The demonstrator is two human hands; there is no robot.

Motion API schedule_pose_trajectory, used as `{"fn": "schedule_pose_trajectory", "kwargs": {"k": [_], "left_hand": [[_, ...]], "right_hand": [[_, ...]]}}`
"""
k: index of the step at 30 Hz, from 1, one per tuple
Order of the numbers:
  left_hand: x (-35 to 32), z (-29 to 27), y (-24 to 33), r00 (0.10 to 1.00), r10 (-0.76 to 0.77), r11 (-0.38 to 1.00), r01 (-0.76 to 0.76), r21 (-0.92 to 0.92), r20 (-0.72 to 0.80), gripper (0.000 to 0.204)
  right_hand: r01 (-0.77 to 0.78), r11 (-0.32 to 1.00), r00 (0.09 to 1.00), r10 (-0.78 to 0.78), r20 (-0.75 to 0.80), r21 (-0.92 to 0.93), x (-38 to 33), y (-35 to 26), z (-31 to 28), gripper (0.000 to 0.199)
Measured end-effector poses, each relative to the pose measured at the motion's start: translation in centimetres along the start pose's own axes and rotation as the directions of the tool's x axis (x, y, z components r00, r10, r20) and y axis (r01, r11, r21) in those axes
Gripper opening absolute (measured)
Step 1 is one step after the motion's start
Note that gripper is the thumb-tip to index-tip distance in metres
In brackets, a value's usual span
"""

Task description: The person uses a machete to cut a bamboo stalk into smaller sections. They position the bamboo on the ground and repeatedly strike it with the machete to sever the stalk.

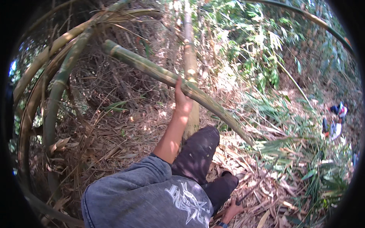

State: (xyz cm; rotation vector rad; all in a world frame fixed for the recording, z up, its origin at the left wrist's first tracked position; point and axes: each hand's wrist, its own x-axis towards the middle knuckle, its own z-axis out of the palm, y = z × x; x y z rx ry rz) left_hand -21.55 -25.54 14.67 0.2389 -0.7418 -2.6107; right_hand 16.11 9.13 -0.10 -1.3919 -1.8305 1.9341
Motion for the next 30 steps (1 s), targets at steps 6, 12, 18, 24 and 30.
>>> {"fn": "schedule_pose_trajectory", "kwargs": {"k": [6, 12, 18, 24, 30], "left_hand": [[-0.5, -0.4, 0.7, 0.995, -0.011, 1.0, 0.01, 0.007, 0.103, 0.054], [-2.0, 1.2, 1.6, 0.988, 0.046, 0.999, -0.049, 0.019, 0.148, 0.054], [-1.0, 4.6, 2.5, 0.994, 0.079, 0.993, -0.072, -0.097, 0.081, 0.053], [-0.2, 8.5, 7.2, 0.973, 0.201, 0.978, -0.193, -0.077, 0.112, 0.055], [1.8, 5.3, 5.7, 0.995, 0.098, 0.992, -0.1, -0.074, -0.024, 0.087]], "right_hand": [[0.04, 0.936, 0.998, -0.053, -0.028, -0.349, 1.2, 0.6, -1.1, 0.038], [0.164, 0.918, 0.971, -0.215, -0.103, -0.36, 0.8, 0.7, -0.1, 0.026], [0.26, 0.965, 0.96, -0.262, -0.097, -0.033, 2.7, 3.9, -0.7, 0.028], [0.077, 0.997, 0.996, -0.076, -0.053, 0.023, -0.5, 0.4, -0.2, 0.035], [0.043, 0.995, 0.999, -0.043, -0.002, 0.089, -1.5, -2.4, 0.7, 0.032]]}}
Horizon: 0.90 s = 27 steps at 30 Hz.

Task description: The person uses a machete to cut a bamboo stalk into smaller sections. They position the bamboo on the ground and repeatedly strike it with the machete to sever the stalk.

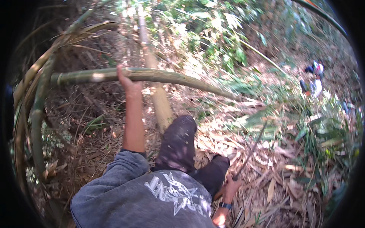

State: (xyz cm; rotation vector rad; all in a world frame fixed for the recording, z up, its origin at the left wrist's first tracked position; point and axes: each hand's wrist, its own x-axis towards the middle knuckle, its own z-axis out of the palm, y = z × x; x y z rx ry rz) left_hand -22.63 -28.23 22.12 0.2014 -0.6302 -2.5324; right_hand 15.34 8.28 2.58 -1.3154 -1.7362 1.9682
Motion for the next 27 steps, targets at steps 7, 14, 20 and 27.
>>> {"fn": "schedule_pose_trajectory", "kwargs": {"k": [7, 14, 20, 27], "left_hand": [[-0.3, -7.0, -4.9, 0.955, -0.29, 0.957, 0.29, 0.002, -0.06, 0.085], [-0.9, -7.7, -8.2, 0.893, -0.423, 0.905, 0.424, -0.025, -0.154, 0.084], [-1.0, -9.6, -8.3, 0.843, -0.49, 0.866, 0.499, -0.016, -0.222, 0.092], [-0.4, -13.0, -7.9, 0.805, -0.416, 0.845, 0.514, 0.149, -0.422, 0.107]], "right_hand": [[0.022, 0.999, 0.999, -0.02, 0.051, -0.033, -0.2, -1.3, 0.1, 0.036], [-0.042, 0.998, 0.998, 0.04, 0.038, 0.048, -1.1, -0.4, -0.4, 0.04], [-0.109, 0.962, 0.993, 0.116, -0.011, 0.249, -1.1, -0.5, -0.5, 0.027], [-0.193, 0.844, 0.962, 0.263, -0.071, 0.501, 0.4, 0.9, -1.9, 0.013]]}}
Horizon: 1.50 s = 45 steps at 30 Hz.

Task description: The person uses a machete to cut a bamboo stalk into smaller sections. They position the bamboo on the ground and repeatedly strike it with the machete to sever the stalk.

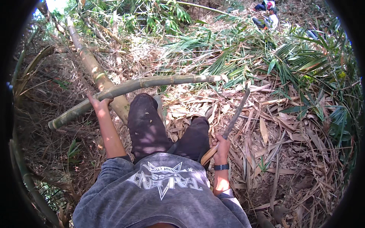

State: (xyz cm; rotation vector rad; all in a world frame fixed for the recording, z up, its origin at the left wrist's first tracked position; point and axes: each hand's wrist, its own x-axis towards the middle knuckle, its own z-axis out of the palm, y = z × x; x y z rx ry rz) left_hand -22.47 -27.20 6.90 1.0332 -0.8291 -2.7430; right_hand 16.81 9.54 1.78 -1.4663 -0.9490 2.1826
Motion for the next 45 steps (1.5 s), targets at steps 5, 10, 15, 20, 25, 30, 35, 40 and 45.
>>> {"fn": "schedule_pose_trajectory", "kwargs": {"k": [5, 10, 15, 20, 25, 30, 35, 40, 45], "left_hand": [[3.7, -4.5, 2.6, 0.98, 0.053, 0.992, -0.03, -0.125, 0.192, 0.102], [-0.8, -2.8, 1.9, 0.986, 0.073, 0.99, -0.054, -0.129, 0.148, 0.099], [-5.5, 1.1, 3.7, 0.907, 0.408, 0.895, -0.375, -0.242, 0.102, 0.066], [-14.1, 5.9, 9.2, 0.637, 0.609, 0.793, -0.459, -0.401, 0.473, 0.064], [-18.1, 9.0, 13.5, 0.187, 0.603, 0.779, -0.347, -0.522, 0.775, 0.07], [-16.5, 8.9, 13.2, 0.312, 0.676, 0.732, -0.392, -0.557, 0.668, 0.074], [-13.9, 8.0, 11.3, 0.368, 0.622, 0.783, -0.304, -0.543, 0.691, 0.07], [-17.3, 12.0, 3.5, 0.507, 0.627, 0.779, -0.416, -0.469, 0.592, 0.07], [-19.9, 17.0, -2.6, 0.516, 0.491, 0.871, -0.288, -0.398, 0.702, 0.072]], "right_hand": [[-0.112, 0.99, 0.994, 0.11, 0.024, 0.088, 0.1, 1.3, -0.1, 0.01], [-0.088, 0.996, 0.996, 0.088, 0.003, 0.006, -0.1, 1.5, -0.7, 0.013], [-0.013, 0.998, 0.996, 0.018, 0.085, -0.057, -0.5, 0.4, 0.8, 0.015], [0.079, 0.98, 0.989, -0.055, 0.135, -0.182, -0.6, -0.4, 2.0, 0.022], [0.072, 0.981, 0.991, -0.048, 0.128, -0.183, -0.7, -0.2, 3.7, 0.019], [0.048, 0.986, 0.983, -0.019, 0.182, -0.157, -0.3, 0.4, 3.5, 0.015], [0.054, 0.981, 0.988, -0.025, 0.154, -0.187, 0.3, -0.2, 2.5, 0.018], [0.073, 0.982, 0.989, -0.049, 0.139, -0.176, 0.9, -0.6, 0.8, 0.023], [0.091, 0.981, 0.995, -0.08, 0.066, -0.173, -0.4, -1.2, -0.4, 0.026]]}}
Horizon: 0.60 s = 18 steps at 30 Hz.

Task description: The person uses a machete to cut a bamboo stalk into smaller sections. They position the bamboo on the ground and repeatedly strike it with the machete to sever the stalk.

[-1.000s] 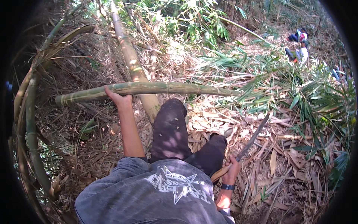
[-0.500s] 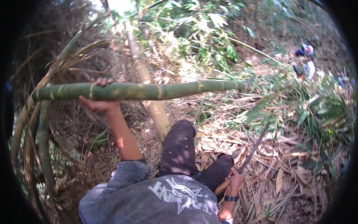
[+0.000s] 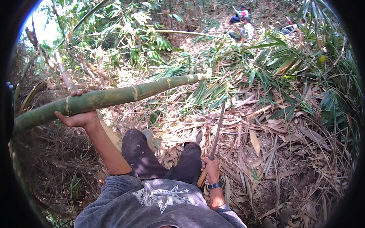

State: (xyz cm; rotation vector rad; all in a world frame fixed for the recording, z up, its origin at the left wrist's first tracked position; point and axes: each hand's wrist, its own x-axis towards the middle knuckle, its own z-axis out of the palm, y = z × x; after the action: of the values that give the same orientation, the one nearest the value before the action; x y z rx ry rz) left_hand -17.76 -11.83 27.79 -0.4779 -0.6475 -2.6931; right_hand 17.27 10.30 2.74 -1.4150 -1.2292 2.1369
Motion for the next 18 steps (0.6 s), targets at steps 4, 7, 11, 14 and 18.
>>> {"fn": "schedule_pose_trajectory", "kwargs": {"k": [4, 7, 11, 14, 18], "left_hand": [[-0.2, 5.3, -2.7, 0.988, -0.098, 0.995, 0.098, 0.004, 0.12, 0.074], [1.1, 10.0, -3.5, 0.943, -0.131, 0.991, 0.126, 0.037, 0.307, 0.068], [6.4, 13.3, -1.7, 0.688, -0.264, 0.963, 0.226, 0.146, 0.676, 0.069], [9.3, 16.3, 1.4, 0.604, -0.31, 0.951, 0.181, 0.253, 0.735, 0.065], [6.4, 19.5, -0.2, 0.764, 0.026, 0.931, -0.253, 0.262, 0.645, 0.061]], "right_hand": [[-0.016, 1.0, 0.998, 0.017, -0.053, 0.026, -1.3, -0.8, -0.8, 0.028], [-0.02, 0.996, 0.994, 0.03, -0.105, 0.091, -0.8, 0.1, -2.2, 0.028], [-0.013, 0.998, 0.991, 0.022, -0.129, 0.066, -0.2, 0.5, -2.3, 0.026], [-0.016, 0.997, 0.999, 0.02, -0.048, 0.077, 0.3, 0.8, -1.2, 0.022], [-0.023, 0.997, 0.999, 0.024, -0.022, 0.069, 0.5, 1.0, -1.1, 0.025]]}}
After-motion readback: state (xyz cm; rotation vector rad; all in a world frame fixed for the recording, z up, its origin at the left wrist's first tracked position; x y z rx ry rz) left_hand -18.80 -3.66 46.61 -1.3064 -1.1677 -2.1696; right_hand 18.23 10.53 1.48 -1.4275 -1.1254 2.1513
